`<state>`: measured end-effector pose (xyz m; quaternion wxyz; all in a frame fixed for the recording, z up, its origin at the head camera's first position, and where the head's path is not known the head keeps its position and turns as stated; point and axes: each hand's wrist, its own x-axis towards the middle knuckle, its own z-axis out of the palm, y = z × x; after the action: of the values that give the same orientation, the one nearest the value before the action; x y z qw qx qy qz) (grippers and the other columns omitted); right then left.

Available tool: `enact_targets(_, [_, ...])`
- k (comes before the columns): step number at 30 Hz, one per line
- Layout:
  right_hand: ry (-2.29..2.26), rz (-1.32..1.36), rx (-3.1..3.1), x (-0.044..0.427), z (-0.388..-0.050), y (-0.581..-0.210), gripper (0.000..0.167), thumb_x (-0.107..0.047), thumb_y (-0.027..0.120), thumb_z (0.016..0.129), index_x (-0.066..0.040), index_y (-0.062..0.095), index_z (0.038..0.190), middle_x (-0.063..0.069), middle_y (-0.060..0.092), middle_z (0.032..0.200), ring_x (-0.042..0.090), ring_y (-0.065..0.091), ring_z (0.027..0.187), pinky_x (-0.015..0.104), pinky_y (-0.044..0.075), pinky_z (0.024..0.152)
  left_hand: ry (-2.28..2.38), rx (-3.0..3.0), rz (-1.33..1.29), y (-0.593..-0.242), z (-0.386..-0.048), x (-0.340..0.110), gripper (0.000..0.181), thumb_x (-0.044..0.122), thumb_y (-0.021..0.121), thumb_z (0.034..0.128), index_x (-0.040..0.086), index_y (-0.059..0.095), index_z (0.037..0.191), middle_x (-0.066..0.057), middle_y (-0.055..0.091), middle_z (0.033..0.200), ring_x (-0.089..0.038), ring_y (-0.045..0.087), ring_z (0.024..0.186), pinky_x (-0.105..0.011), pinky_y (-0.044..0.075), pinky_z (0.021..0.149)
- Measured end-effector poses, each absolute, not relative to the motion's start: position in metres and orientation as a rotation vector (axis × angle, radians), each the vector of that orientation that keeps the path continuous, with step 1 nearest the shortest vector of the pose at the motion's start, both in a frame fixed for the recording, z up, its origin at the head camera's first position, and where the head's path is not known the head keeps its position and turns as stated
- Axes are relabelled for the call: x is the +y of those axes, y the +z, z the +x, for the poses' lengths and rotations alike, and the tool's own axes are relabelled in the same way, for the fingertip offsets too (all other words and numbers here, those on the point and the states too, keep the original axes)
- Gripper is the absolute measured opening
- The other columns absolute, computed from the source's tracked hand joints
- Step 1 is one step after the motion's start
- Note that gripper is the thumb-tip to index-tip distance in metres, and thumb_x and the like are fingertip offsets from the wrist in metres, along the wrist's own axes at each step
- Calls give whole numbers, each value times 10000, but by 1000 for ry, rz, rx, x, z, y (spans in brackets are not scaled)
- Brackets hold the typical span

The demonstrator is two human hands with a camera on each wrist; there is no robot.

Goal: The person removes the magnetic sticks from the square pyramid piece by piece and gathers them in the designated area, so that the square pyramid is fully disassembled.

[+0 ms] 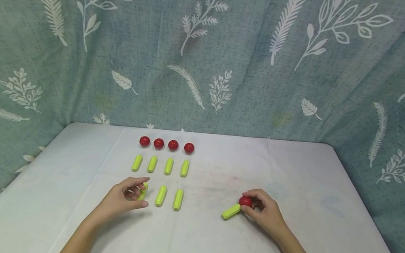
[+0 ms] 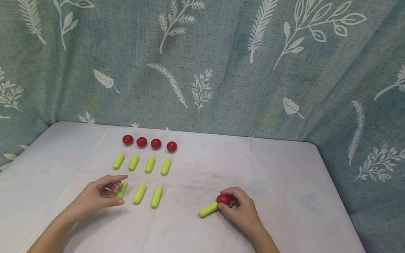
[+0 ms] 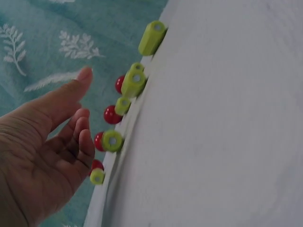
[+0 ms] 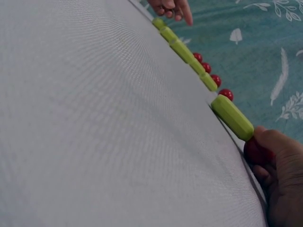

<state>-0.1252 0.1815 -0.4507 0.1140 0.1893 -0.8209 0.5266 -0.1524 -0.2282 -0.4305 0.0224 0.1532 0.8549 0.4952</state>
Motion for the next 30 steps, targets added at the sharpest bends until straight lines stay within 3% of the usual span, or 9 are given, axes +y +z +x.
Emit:
enact_targets(9, [1529, 572, -2406, 181, -123, -446, 306, 68, 747, 734, 62, 620, 1013, 154, 623, 971, 195, 567, 765, 202, 511, 655, 1571, 2552, 643, -428, -157, -197, 637, 161, 830, 709, 25, 567, 1273, -132, 584, 1015, -144, 529, 819, -219, 479, 683])
enact_targets(19, [1534, 561, -2404, 191, -135, -478, 336, -17, 776, 745, -45, 636, 1049, 73, 627, 1000, 101, 557, 770, 187, 500, 654, 1541, 2456, 755, -428, -163, -153, 656, 160, 838, 699, 30, 566, 1281, -132, 590, 1039, -212, 571, 868, -231, 502, 745])
enact_targets(30, [1657, 568, -2400, 193, -136, -479, 340, -123, 799, 745, -110, 646, 1048, 34, 628, 1031, 90, 588, 812, 204, 526, 694, 1536, 2307, 827, -430, -156, -103, 635, 179, 815, 738, 69, 555, 1306, -116, 588, 1148, -231, 592, 1002, -280, 494, 895])
